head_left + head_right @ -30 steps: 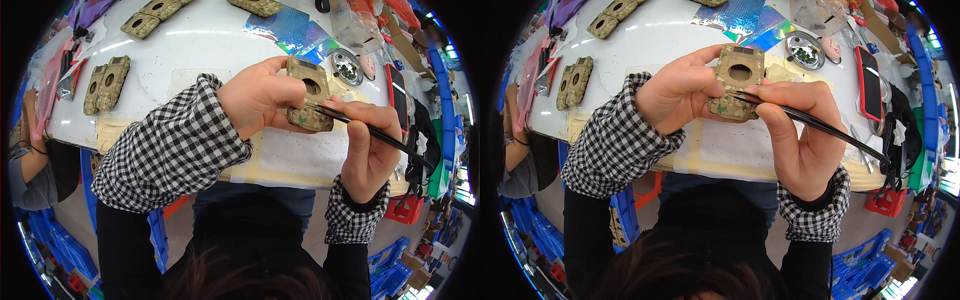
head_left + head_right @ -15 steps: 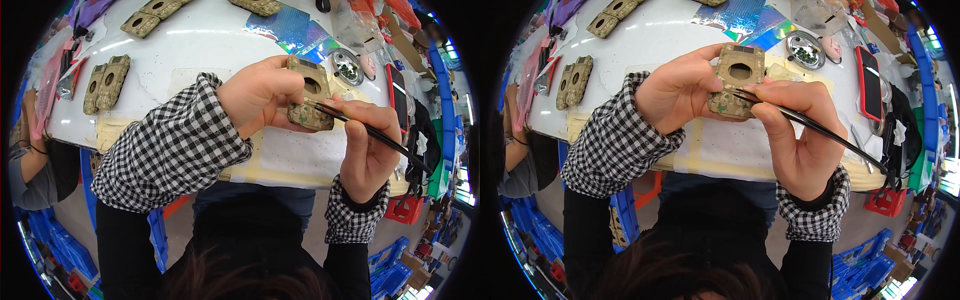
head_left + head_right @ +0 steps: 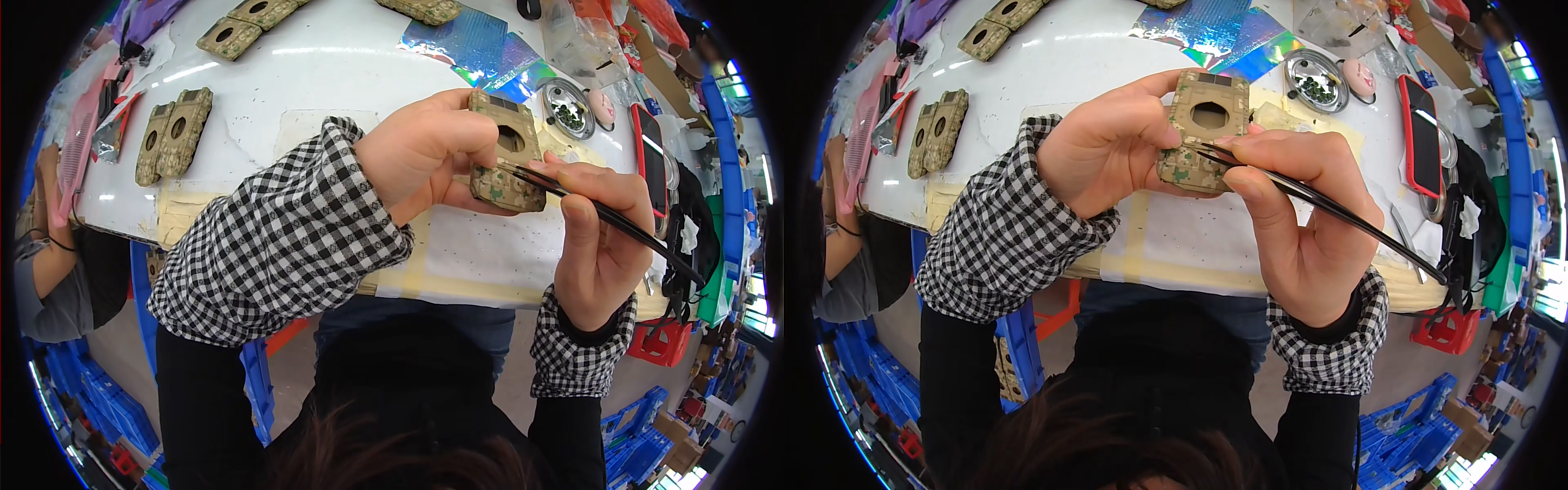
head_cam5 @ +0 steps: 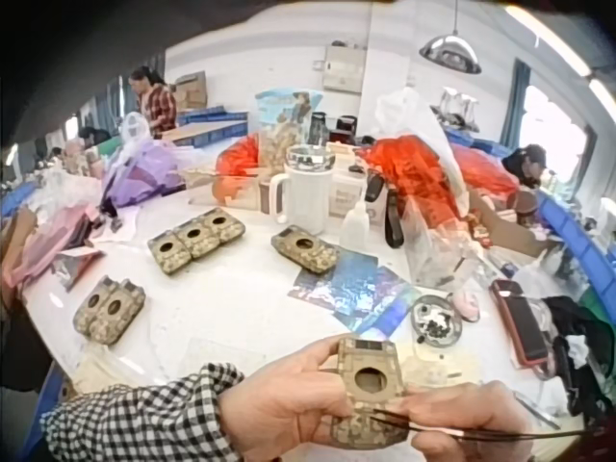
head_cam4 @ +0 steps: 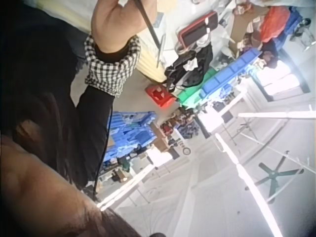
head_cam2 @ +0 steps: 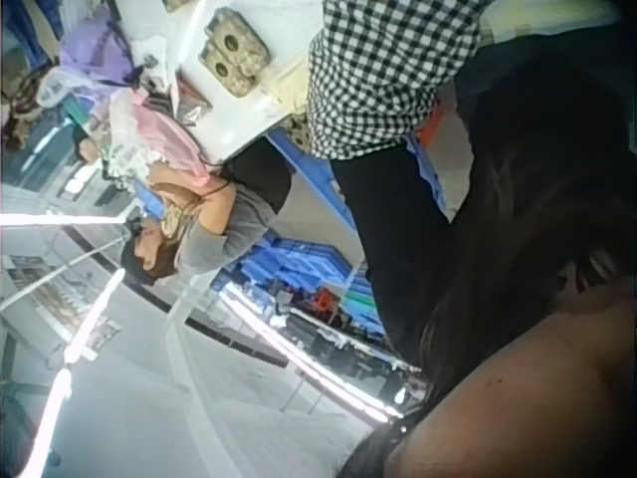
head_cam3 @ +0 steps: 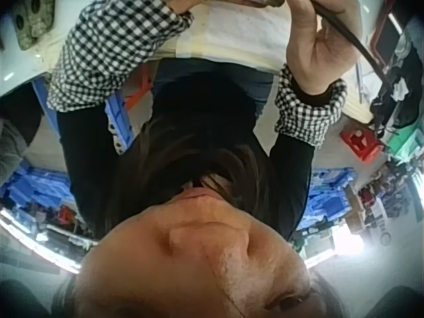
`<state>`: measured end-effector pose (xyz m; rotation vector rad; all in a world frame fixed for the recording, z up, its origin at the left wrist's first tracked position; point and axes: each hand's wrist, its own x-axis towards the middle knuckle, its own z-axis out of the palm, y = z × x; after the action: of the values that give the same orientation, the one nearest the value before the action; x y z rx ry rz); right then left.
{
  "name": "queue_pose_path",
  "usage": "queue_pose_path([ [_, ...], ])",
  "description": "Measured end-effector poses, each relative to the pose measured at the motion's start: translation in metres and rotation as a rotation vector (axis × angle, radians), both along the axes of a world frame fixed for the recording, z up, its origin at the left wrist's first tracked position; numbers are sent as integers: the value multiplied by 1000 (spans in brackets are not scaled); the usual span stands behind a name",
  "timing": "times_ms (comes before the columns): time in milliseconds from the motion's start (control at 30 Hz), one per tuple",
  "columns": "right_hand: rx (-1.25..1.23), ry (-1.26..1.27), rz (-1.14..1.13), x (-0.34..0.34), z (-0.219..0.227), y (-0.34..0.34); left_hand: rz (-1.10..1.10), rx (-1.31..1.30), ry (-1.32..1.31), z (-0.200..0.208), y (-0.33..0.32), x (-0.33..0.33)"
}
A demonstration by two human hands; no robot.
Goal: Using tweezers to precisely place small components onto toy tank bodies during an assembly process.
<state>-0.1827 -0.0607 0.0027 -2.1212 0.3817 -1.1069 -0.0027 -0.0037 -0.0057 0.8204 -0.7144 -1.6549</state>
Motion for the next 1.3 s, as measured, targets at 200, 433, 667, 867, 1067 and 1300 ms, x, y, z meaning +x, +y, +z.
queue_pose_path([
  [200, 7, 1, -6, 0, -1, 0, -4, 2, 5, 0, 0, 0],
  [433, 154, -68, 0, -1, 3, 3, -14, 36, 90, 1, 1, 2],
  [667, 231, -158, 46, 2, 7, -6, 48, 56, 175, 6, 0, -1],
  [867, 288, -219, 75, 7, 11, -9, 83, 103, 143, 11, 6, -4],
  [1067, 294, -202, 71, 10, 9, -11, 108, 126, 166, 8, 4, -4],
  [1300, 357, -252, 40, 13, 10, -9, 124, 165, 182, 6, 2, -5],
])
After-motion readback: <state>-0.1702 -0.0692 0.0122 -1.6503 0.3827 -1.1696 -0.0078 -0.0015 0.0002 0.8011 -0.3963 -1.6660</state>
